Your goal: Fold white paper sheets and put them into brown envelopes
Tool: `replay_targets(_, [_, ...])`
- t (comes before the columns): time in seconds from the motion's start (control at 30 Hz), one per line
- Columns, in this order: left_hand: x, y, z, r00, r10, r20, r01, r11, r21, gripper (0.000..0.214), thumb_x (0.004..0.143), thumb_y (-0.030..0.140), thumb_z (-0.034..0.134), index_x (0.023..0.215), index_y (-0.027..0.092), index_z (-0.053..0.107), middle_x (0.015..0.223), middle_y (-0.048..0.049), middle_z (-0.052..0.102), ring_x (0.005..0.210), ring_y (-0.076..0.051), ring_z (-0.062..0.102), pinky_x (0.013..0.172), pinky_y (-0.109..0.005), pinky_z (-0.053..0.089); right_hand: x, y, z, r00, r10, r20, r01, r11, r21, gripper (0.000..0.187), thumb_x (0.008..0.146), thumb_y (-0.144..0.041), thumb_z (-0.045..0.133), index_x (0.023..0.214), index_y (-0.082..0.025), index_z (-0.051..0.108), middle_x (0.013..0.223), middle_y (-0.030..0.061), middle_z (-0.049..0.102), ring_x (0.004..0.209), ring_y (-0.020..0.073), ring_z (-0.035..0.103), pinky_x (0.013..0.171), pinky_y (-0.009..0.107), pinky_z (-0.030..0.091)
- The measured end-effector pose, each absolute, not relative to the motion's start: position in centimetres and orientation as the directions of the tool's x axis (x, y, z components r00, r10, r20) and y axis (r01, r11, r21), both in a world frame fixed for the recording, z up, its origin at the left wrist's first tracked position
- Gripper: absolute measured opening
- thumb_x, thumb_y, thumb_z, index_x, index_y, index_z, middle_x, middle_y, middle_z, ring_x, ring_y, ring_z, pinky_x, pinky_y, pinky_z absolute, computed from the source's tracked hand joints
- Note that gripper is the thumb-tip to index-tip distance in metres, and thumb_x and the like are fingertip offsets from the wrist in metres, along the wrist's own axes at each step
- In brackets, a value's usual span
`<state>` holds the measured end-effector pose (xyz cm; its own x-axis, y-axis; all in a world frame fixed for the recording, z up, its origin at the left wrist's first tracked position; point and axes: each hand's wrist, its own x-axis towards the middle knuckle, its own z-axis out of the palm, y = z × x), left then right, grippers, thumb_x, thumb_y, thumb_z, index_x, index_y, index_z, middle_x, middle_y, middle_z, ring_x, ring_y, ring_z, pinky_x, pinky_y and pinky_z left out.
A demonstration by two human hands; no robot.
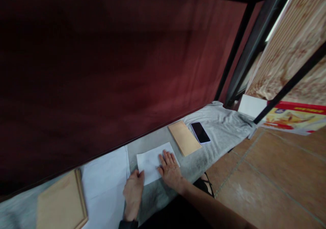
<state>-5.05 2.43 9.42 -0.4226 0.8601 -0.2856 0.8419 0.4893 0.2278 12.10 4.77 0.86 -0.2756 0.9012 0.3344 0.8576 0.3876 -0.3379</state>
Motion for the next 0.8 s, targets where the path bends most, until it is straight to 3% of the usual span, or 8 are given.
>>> replay_targets(0.13, [-3.7, 1.8, 9.0, -0.436, 0.897, -0.069, 0.889, 0.441, 0.124, 0.039, 0.1, 0.038, 0.034, 0.119, 0.016, 0.06, 0.097, -0.0139, 0.074, 0.09, -0.027, 0.071, 0.076, -0.035, 0.049, 12.2, 4.6, 1.0, -0.284, 0.897, 0.339, 0.857, 0.396, -0.329, 0.06, 0.102, -0.046, 0.049, 0.151, -0.014, 0.043, 0.159, 0.0182, 0.034, 0.148, 0.0315, 0.032, 0.12, 0.05, 0.027])
replay_targets(0.27, [-1.5, 2.7, 7.1, -0.16, 0.972, 0.172, 0.984, 0.142, 0.112, 0.048, 0.1, 0.032, 0.031, 0.134, 0.009, 0.055, 0.131, -0.0206, 0.063, 0.119, -0.029, 0.061, 0.101, -0.04, 0.047, 12.2, 4.6, 1.6, -0.294, 0.904, 0.31, 0.862, 0.391, -0.322, 0.059, 0.103, -0.045, 0.047, 0.152, -0.013, 0.042, 0.161, 0.0185, 0.031, 0.149, 0.0323, 0.029, 0.12, 0.051, 0.026])
replay_targets(0.37, [-0.3, 3.8, 5.1, 0.012, 0.989, 0.15, 0.99, -0.033, 0.14, 0.049, 0.099, 0.031, 0.033, 0.141, 0.013, 0.053, 0.151, -0.0156, 0.05, 0.142, -0.029, 0.042, 0.116, -0.045, 0.035, 12.3, 4.6, 1.8, -0.322, 0.898, 0.301, 0.859, 0.41, -0.305, 0.056, 0.104, -0.039, 0.045, 0.153, -0.012, 0.041, 0.16, 0.0179, 0.032, 0.149, 0.0311, 0.028, 0.12, 0.051, 0.026])
replay_targets(0.47, [-0.2, 4.1, 3.4, 0.027, 0.992, 0.126, 0.992, -0.042, 0.116, 0.052, 0.099, 0.032, 0.033, 0.146, 0.017, 0.049, 0.158, -0.011, 0.042, 0.15, -0.029, 0.029, 0.122, -0.052, 0.023, 12.5, 4.6, 1.9, -0.337, 0.895, 0.291, 0.852, 0.422, -0.311, 0.053, 0.105, -0.036, 0.041, 0.152, -0.012, 0.041, 0.159, 0.0165, 0.034, 0.15, 0.0291, 0.028, 0.12, 0.05, 0.026])
replay_targets(0.67, [-0.9, 3.1, 2.6, -0.067, 0.986, 0.151, 0.998, 0.064, 0.026, 0.057, 0.099, 0.029, 0.029, 0.152, 0.012, 0.039, 0.164, -0.0137, 0.03, 0.153, -0.029, 0.022, 0.124, -0.05, 0.016, 11.8, 5.9, 2.9, -0.252, 0.941, 0.227, 0.864, 0.324, -0.385, 0.047, 0.107, -0.033, 0.036, 0.145, -0.011, 0.053, 0.154, 0.0147, 0.045, 0.146, 0.0252, 0.037, 0.12, 0.044, 0.028])
replay_targets(0.8, [-0.9, 3.0, 2.4, -0.043, 0.99, 0.134, 0.998, 0.048, -0.035, 0.057, 0.094, 0.017, 0.031, 0.15, 0.015, 0.044, 0.162, -0.0116, 0.033, 0.153, -0.028, 0.022, 0.125, -0.05, 0.016, 10.2, 7.9, 3.3, -0.336, 0.909, 0.248, 0.826, 0.41, -0.387, 0.046, 0.108, -0.035, 0.035, 0.145, -0.013, 0.052, 0.153, 0.0114, 0.048, 0.143, 0.0226, 0.04, 0.119, 0.041, 0.031])
